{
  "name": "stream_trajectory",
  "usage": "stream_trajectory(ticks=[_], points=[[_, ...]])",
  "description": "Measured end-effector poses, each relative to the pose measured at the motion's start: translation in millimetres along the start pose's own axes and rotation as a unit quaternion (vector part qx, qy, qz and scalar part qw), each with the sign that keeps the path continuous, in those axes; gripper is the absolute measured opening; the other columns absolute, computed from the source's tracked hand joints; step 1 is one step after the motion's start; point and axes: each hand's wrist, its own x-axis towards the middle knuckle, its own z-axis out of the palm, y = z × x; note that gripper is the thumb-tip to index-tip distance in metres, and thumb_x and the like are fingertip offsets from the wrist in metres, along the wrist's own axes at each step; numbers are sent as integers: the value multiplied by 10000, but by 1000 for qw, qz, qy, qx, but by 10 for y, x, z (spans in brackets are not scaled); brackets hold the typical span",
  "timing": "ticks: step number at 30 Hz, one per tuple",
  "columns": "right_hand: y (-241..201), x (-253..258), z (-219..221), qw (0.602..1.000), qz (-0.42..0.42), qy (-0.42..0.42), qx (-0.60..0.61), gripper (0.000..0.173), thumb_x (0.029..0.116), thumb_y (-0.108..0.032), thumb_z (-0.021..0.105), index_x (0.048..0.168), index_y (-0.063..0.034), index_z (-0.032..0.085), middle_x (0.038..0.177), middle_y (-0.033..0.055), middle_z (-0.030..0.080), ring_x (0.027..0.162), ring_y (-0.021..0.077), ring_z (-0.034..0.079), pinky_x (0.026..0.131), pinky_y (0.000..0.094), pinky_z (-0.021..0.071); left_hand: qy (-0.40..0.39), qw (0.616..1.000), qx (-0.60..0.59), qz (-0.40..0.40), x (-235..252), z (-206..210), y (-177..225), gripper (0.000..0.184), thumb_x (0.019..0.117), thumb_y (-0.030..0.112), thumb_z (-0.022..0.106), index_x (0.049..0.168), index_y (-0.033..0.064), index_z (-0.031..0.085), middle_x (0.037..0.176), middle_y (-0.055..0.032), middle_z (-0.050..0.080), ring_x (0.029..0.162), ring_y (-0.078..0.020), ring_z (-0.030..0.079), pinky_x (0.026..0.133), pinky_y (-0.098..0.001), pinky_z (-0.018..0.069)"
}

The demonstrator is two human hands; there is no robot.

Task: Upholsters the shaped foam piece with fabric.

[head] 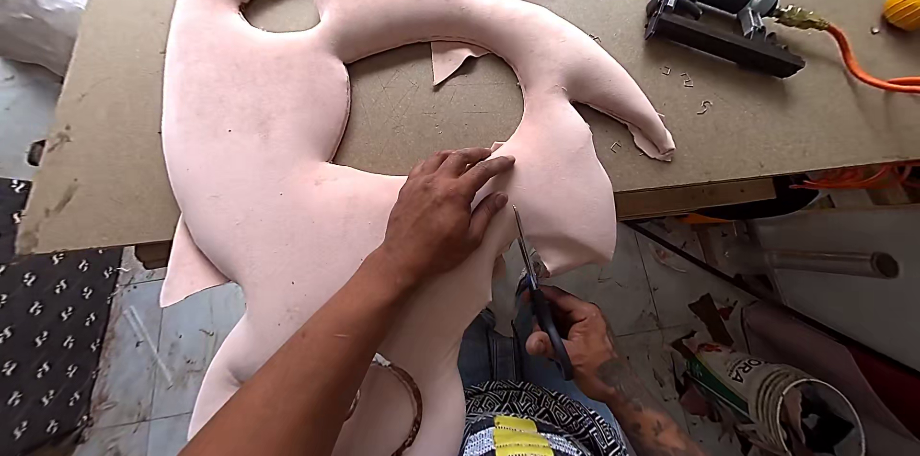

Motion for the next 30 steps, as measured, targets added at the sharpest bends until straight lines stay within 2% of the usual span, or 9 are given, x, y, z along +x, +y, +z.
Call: stream_trajectory(ticks=[7, 16, 21, 24, 27, 29, 30], points=[[72, 20, 76, 999, -12, 0, 35, 675, 795, -518, 862, 1284, -86, 692, 731, 55, 653, 552, 146, 573, 490, 305, 509, 0, 1000, 5, -2, 1, 3, 1, 430, 1033, 541, 466, 1411, 395, 608, 1445, 95, 597, 1337, -151, 539, 1086, -436, 454], [250, 111, 127, 998, -52, 19, 21, 659, 793, -505, 868, 1274, -87, 701, 737, 33, 679, 556, 128, 602, 495, 299, 539, 3, 1000, 4, 0, 2, 1, 6, 423, 1035, 528, 472, 1409, 388, 613, 1435, 99, 601, 1323, -141, 544, 1068, -431, 465], [311, 161, 134, 997, -71, 31, 18, 613, 801, -469, 875, 1256, -91, 715, 713, 25, 670, 535, 115, 587, 476, 282, 521, 3, 1000, 9, 2, 8, 6, 7, 424, 1039, 524, 467, 1409, 379, 615, 1436, 96, 602, 1326, -142, 545, 1070, -429, 466], [350, 171, 125, 997, -75, 25, -9, 658, 780, -495, 883, 1261, -88, 694, 740, 14, 681, 561, 109, 602, 498, 288, 532, 15, 1000, 10, 0, 14, 5, 10, 426, 1034, 513, 485, 1405, 357, 623, 1425, 88, 612, 1327, -140, 548, 1085, -425, 462], [375, -148, -33, 990, -47, 11, -136, 865, 693, -699, 844, 1313, -128, 649, 849, -34, 713, 697, 88, 665, 624, 326, 607, 82, 995, -52, -18, -116, -114, 168, 447, 1026, 388, 580, 1439, 216, 600, 1476, 16, 576, 1352, -166, 539, 1121, -429, 464], [254, -563, -298, 978, -64, 13, -198, 853, 698, -684, 850, 1307, -118, 660, 896, -11, 744, 749, 99, 697, 672, 348, 627, 133, 972, -178, -75, -387, -214, 440, 446, 1023, 376, 584, 1420, 172, 598, 1434, 14, 598, 1318, -151, 571, 1101, -422, 513], [117, -776, -462, 977, -70, 15, -200, 822, 721, -617, 873, 1321, -102, 647, 933, 28, 753, 783, 138, 715, 703, 380, 636, 135, 943, -282, -111, -590, -207, 610, 436, 1027, 385, 593, 1395, 152, 602, 1382, 3, 630, 1274, -165, 606, 1078, -435, 537]])
